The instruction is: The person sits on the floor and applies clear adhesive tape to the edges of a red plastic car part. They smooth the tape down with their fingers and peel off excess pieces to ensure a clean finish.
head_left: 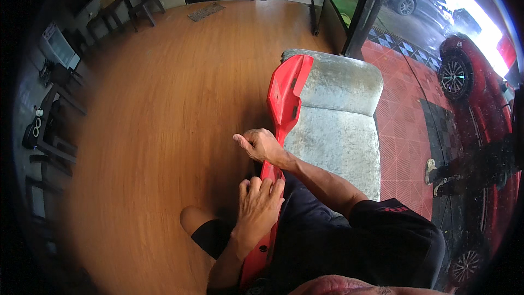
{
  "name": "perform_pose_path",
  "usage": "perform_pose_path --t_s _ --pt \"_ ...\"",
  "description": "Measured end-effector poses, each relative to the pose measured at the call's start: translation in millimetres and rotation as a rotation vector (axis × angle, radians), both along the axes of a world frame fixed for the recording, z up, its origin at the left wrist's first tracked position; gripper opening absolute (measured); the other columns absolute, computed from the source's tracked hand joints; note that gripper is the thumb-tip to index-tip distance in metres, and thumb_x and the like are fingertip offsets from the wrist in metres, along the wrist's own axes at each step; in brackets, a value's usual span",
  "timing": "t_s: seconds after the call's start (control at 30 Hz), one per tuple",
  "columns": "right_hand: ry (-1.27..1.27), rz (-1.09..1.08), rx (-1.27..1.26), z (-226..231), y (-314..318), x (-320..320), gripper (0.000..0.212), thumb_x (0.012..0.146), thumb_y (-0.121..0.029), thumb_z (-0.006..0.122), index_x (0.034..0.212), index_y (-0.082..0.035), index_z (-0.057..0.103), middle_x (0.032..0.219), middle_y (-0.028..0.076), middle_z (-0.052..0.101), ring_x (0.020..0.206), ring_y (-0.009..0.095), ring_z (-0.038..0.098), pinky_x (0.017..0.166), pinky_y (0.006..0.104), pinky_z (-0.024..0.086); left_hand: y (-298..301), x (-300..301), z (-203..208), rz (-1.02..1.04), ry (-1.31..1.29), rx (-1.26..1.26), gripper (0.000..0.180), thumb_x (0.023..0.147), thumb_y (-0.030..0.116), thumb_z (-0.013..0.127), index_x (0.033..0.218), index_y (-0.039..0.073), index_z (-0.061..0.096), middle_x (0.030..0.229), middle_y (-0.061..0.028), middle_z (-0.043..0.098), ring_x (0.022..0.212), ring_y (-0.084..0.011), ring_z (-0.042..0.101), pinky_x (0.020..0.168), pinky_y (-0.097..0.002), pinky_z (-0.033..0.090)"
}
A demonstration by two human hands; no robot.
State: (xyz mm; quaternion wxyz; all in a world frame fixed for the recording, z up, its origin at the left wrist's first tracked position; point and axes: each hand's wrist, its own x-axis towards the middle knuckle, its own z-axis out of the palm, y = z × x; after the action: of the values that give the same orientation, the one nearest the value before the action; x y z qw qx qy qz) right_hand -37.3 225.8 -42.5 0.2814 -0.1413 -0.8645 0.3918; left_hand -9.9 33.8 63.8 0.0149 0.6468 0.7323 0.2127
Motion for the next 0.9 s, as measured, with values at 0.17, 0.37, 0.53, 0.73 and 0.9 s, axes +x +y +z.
perform_pose_path --t_s 0.17,0.37,0.53,0.73,0.9 --pt "-0.017 0.021 0.010 7 1 2 0.057 0.106 -0.040 0.060 0.065 0.000 0.061 0.068 0.026 0.061 0.070 0.050 0.061 0.063 0.0555 0.048 -12 3 -3 -0.044 0.061 -0.027 0.021 0.086 0.020 0.077 0.101 0.009 0.068 0.101 -0.0094 0.062 0.100 -0.0309 0.054 0.096 -0.0497 0.041" --pt "0.026 0.036 -0.005 8 1 2 0.057 0.106 -0.039 0.060 0.066 0.001 0.060 0.070 0.027 0.062 0.071 0.049 0.061 0.065 0.0558 0.048 -9 -3 -4 -0.073 0.060 -0.074 0.017 0.085 0.018 0.076 0.096 0.008 0.066 0.097 -0.0097 0.062 0.100 -0.0314 0.054 0.096 -0.0497 0.041" --pt "-0.037 0.036 -0.021 3 1 -1 0.055 0.106 -0.037 0.060 0.067 0.002 0.062 0.072 0.026 0.064 0.072 0.049 0.062 0.066 0.0549 0.049 -4 -16 -5 -0.072 0.030 -0.161 0.017 0.084 0.017 0.076 0.093 0.007 0.066 0.094 -0.0108 0.063 0.099 -0.0321 0.054 0.095 -0.0491 0.040" --pt "0.053 0.052 -0.026 -2 1 -4 0.053 0.105 -0.036 0.063 0.067 0.001 0.062 0.070 0.026 0.063 0.070 0.048 0.062 0.063 0.0547 0.048 -1 -13 -13 -0.087 0.052 -0.119 0.018 0.081 0.019 0.077 0.089 0.006 0.067 0.092 -0.0105 0.065 0.097 -0.0323 0.055 0.095 -0.0493 0.040" --pt "0.023 0.026 0.016 0 5 -5 0.053 0.104 -0.037 0.063 0.066 0.001 0.062 0.069 0.025 0.062 0.069 0.048 0.062 0.062 0.0547 0.048 -5 -15 -17 -0.055 0.002 -0.025 0.016 0.082 0.017 0.077 0.089 0.009 0.065 0.091 -0.0084 0.064 0.095 -0.0315 0.055 0.094 -0.0486 0.040"
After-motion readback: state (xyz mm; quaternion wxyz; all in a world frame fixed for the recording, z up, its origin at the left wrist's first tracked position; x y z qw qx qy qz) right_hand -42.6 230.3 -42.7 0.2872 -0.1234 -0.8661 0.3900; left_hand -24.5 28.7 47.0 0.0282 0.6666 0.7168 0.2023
